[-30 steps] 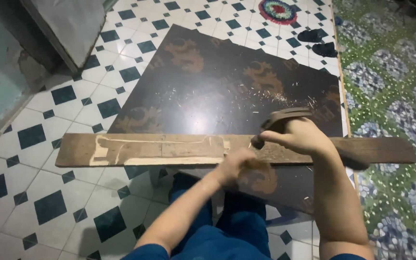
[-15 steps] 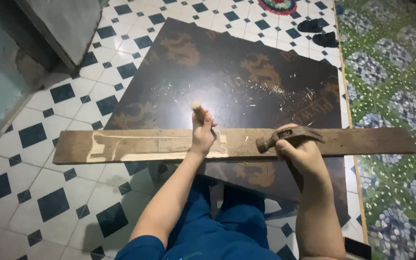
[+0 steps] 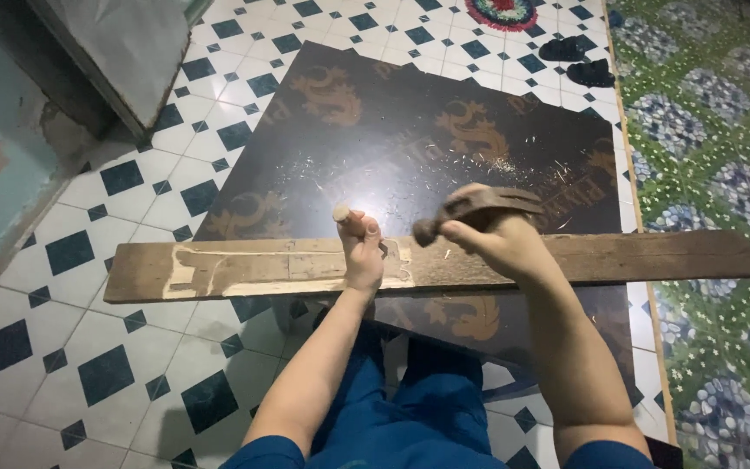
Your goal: A person uses a hammer and a chisel to carve a design into a wooden plank.
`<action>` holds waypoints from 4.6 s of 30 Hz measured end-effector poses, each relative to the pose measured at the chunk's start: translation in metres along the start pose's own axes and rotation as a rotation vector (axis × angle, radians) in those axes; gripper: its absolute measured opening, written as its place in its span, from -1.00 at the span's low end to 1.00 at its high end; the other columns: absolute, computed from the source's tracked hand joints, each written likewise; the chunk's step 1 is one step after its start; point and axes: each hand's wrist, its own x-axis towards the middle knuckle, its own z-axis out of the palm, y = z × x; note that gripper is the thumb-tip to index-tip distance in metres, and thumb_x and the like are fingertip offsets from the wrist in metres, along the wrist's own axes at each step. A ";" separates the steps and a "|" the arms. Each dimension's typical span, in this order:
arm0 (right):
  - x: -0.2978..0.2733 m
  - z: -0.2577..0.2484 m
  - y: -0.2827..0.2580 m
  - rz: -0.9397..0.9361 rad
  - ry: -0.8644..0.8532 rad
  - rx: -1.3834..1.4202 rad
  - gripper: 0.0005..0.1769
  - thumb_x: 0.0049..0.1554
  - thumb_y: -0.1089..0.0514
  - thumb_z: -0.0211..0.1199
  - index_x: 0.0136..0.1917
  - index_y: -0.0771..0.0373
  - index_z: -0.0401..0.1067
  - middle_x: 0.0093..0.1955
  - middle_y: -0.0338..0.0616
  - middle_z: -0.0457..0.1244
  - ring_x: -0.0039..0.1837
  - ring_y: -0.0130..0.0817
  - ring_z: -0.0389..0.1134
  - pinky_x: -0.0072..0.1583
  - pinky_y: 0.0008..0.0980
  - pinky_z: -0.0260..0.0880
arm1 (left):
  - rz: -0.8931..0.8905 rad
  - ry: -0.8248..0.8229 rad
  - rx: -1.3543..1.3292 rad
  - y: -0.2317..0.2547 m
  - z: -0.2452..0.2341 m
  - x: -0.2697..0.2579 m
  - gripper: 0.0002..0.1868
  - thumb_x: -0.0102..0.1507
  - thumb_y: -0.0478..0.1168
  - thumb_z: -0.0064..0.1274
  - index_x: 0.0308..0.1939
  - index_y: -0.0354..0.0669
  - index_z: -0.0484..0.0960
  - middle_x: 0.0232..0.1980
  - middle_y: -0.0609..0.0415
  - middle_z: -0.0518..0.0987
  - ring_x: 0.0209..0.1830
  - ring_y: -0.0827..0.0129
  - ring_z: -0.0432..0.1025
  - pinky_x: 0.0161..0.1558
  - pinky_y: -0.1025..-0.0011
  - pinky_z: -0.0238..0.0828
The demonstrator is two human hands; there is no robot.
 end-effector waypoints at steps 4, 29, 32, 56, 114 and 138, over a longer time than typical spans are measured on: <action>0.015 0.007 -0.035 0.011 -0.086 -0.122 -0.44 0.10 -0.19 0.33 0.20 0.23 0.46 -0.20 0.23 0.39 -0.15 0.10 0.45 -0.02 0.04 0.48 | -0.005 0.012 0.088 -0.004 0.001 -0.004 -0.84 0.48 -0.10 -0.19 0.04 -0.01 0.24 -0.34 0.26 0.33 -0.50 0.56 0.33 -0.45 0.66 0.29; 0.034 0.039 -0.096 -0.360 0.104 -0.505 -0.60 0.17 -0.19 0.30 -0.29 0.14 0.50 -0.30 -0.09 0.43 -0.12 -0.13 0.50 -0.20 -0.20 0.50 | 0.158 -0.313 0.095 0.040 0.030 -0.009 -0.71 0.45 -0.25 -0.27 -0.07 -0.19 0.63 -0.34 0.06 0.59 -0.15 0.55 0.36 -0.08 0.44 0.43; 0.027 0.044 -0.075 -0.240 -0.143 -0.850 -0.51 0.18 -0.35 0.19 -0.26 0.06 0.55 -0.21 -0.22 0.46 -0.01 -0.27 0.50 -0.04 -0.24 0.53 | 0.015 -0.297 0.054 0.023 0.012 -0.007 -0.75 0.43 -0.28 -0.22 0.04 -0.19 0.60 -0.36 0.01 0.56 -0.19 0.44 0.49 -0.08 0.36 0.49; -0.094 0.007 0.067 0.605 -0.038 -0.214 -0.30 0.13 -0.39 0.24 -0.43 0.28 0.55 -0.47 0.01 0.38 -0.24 -0.05 0.50 -0.04 -0.21 0.45 | -0.147 -0.097 -0.222 0.046 0.006 0.014 -0.37 0.26 0.53 -0.29 -0.34 0.10 0.34 -0.51 0.36 0.24 -0.53 0.63 0.21 -0.39 0.69 0.15; 0.044 0.027 -0.056 -0.237 -0.127 -0.943 -0.48 0.15 -0.39 0.16 -0.23 0.06 0.55 -0.15 -0.27 0.45 -0.01 -0.17 0.51 -0.01 -0.07 0.56 | -0.125 -0.421 0.457 -0.005 0.005 0.001 -0.62 0.41 0.13 -0.03 0.02 -0.06 0.38 -0.12 -0.06 0.46 0.00 0.08 0.49 0.09 0.07 0.40; -0.006 -0.009 -0.068 0.031 -0.051 -0.812 -0.54 0.19 -0.35 0.19 -0.06 0.05 0.52 -0.12 -0.14 0.43 0.07 -0.05 0.48 0.10 -0.05 0.49 | -0.205 -0.687 0.690 0.059 0.004 0.030 -0.71 0.17 -0.09 0.32 -0.13 -0.09 0.63 -0.24 -0.01 0.66 -0.05 0.02 0.59 0.02 0.10 0.50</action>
